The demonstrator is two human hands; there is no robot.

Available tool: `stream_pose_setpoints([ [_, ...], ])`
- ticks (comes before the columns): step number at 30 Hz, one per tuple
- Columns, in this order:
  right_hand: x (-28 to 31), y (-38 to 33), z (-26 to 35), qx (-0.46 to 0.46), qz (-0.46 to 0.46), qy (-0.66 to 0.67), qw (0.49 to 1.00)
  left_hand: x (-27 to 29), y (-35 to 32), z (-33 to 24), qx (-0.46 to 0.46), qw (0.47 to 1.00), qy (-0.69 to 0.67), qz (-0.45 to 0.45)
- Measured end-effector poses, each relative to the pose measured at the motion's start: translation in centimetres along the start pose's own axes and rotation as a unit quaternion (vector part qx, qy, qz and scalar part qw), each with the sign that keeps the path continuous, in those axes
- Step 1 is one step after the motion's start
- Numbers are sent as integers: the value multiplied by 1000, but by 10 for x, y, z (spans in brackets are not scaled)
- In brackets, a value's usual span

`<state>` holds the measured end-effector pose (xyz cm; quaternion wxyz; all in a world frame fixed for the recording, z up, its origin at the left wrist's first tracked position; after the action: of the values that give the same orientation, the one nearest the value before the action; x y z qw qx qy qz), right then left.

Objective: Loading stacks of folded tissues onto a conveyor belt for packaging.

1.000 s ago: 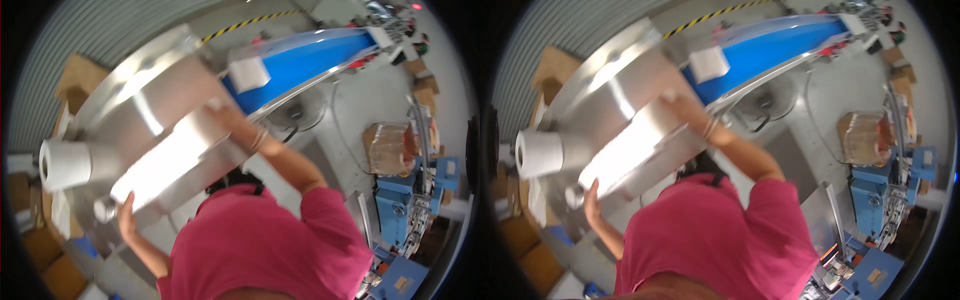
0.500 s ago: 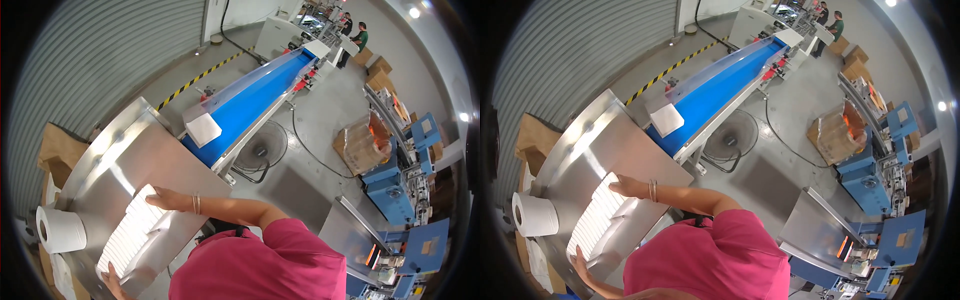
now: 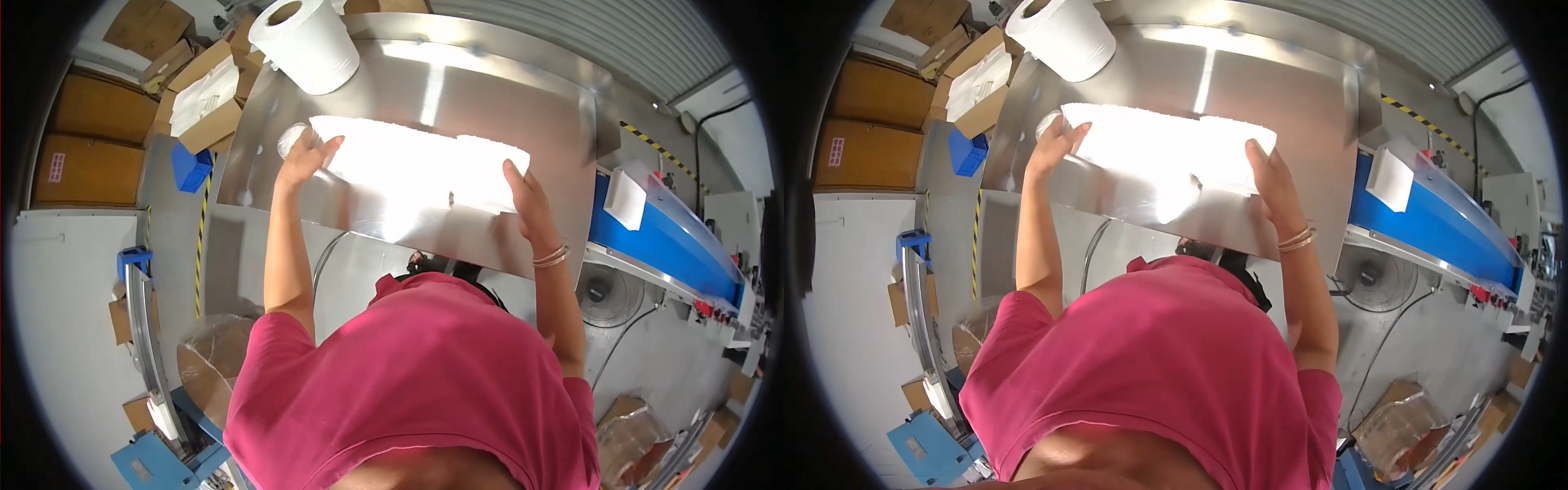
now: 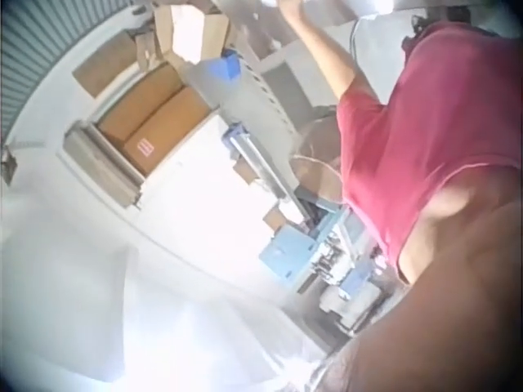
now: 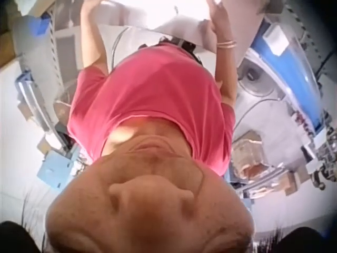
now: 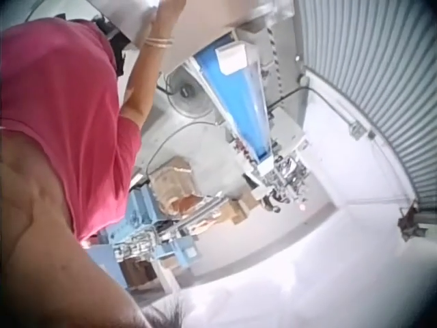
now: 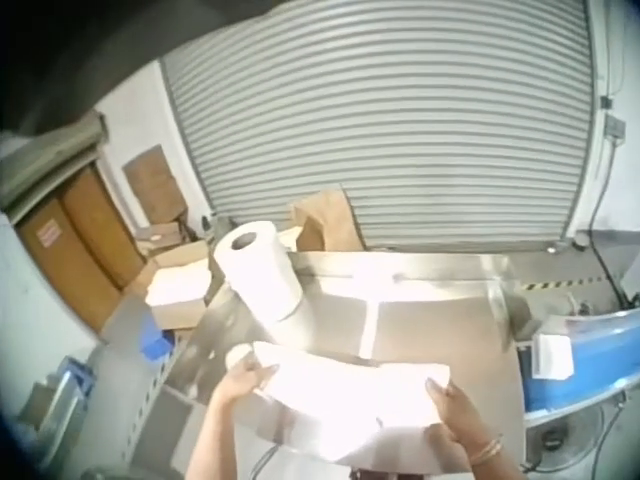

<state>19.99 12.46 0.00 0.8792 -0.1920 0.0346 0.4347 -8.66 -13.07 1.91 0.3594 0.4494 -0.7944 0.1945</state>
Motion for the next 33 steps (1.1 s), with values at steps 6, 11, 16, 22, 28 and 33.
stream_pose_setpoints([
  [6,-7,6,8,36,-16,-45,998,5,17,14,31,991,-83,97],
  [11,12,4,10,25,-19,-136,990,7,-6,-19,-11,982,157,-103],
  [16,26,10,5,68,-122,-217,966,-43,-41,-105,-242,956,82,-146],
  [22,27,9,5,14,-137,-172,975,-122,-91,-182,-439,899,6,3],
  [28,37,11,-4,-61,-28,177,982,-149,-90,-210,-461,886,-7,54],
  [33,36,13,-5,-52,-79,106,990,-160,-89,-211,-458,886,23,67],
])
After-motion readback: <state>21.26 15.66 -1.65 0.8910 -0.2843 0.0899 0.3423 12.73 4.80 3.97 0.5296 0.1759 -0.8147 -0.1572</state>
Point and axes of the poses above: each hand's wrist, its own y-axis towards the middle knuckle, its own x-axis out of the back of the hand, z = x × y, the point moved 3 cm from there along y, towards the middle knuckle, and after that the axes turned 4 degrees about -x, right-handed, at the moved point
